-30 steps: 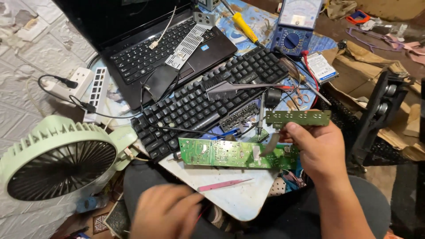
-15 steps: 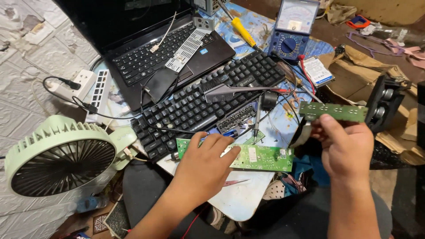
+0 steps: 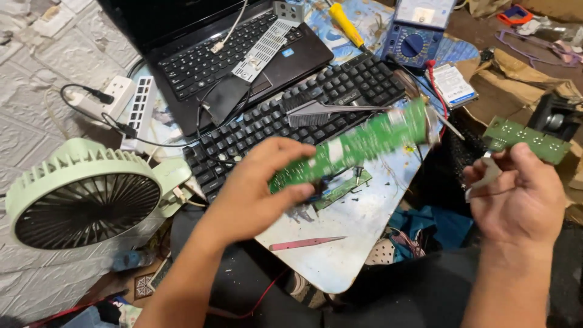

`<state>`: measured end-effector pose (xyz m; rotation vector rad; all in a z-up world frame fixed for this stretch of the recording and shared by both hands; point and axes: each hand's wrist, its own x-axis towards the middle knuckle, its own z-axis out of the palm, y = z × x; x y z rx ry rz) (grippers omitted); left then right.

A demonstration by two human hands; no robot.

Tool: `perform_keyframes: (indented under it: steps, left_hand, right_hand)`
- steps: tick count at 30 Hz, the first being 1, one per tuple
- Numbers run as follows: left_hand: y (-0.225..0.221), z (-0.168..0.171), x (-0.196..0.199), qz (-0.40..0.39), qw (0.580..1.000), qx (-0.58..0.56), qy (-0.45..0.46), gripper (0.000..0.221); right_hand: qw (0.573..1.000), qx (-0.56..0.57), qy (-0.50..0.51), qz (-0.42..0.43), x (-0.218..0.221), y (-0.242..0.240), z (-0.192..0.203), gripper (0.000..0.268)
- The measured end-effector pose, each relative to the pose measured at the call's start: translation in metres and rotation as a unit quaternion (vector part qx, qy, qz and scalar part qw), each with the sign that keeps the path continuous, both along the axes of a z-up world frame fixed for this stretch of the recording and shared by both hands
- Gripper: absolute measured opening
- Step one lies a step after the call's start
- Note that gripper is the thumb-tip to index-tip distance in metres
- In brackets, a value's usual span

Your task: Testing and inspecting electronic circuit boards using a multimeter and tweezers on a repair bench.

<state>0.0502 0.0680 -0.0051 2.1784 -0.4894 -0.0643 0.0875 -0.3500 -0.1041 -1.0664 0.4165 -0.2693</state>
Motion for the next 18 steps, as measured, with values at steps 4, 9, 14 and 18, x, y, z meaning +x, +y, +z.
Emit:
perform_keyframes:
  steps: [4, 9, 14, 18]
  left_hand:
    - [0.010, 0.006, -0.002, 0.033, 0.997, -0.074, 0.010, 0.050]
    - [0.011, 0.005, -0.007, 0.140, 0.983, -0.116, 0.036, 0.050]
    - [0.015, -0.001, -0.009, 0.160, 0.959, -0.230, 0.036, 0.052]
    - [0.020, -0.008, -0.008, 0.190, 0.930, -0.307, 0.066, 0.062]
  right_hand:
    - [0.999, -0.041, -0.023, 0.023, 0.003, -0.005, -0.021, 0.023]
    - [0.989, -0.130, -0.060, 0.044, 0.002, -0.002, -0.035, 0.024]
    - [0.976, -0.210, -0.038, 0.046, -0.006, 0.042, -0.012, 0.016]
    - [0.917, -0.391, -0.021, 0.069, -0.014, 0.059, 0.002, 0.017]
